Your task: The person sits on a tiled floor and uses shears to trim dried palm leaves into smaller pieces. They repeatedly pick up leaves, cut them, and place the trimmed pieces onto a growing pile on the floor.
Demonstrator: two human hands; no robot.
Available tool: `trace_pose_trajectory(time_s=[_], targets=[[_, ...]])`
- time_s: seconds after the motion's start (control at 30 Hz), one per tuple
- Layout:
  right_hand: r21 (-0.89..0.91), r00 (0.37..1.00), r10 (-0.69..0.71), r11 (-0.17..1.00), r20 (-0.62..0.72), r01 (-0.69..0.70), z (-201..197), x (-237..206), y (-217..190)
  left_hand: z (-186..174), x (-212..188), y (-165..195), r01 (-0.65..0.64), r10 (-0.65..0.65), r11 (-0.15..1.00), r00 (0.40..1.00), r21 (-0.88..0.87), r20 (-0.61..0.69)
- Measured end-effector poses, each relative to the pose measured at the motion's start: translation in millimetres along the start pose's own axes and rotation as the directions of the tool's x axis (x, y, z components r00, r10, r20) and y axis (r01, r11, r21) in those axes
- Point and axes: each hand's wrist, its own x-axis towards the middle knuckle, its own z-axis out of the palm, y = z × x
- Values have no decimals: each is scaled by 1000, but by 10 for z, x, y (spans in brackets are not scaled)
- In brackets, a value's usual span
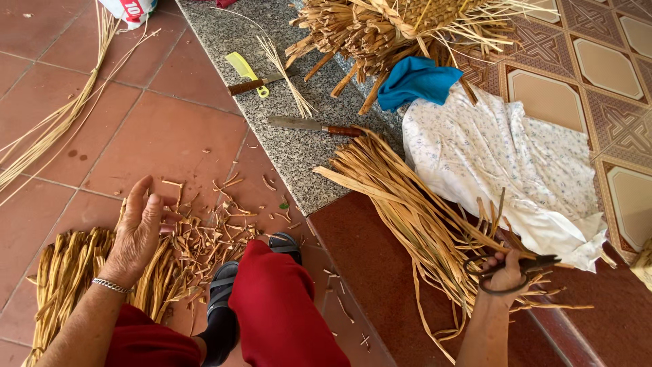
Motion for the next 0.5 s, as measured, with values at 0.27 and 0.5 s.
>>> trace_pose_trajectory(time_s=[0.27, 0.5], targets=[[73, 999, -38, 997, -17, 39, -590, 36, 186, 87, -63, -4, -61, 61, 997, 998, -44, 5], [-65, 999, -45, 997, 15, 45, -227, -162, 151, -193, -29, 115, -159, 133, 979, 973, -130, -190]])
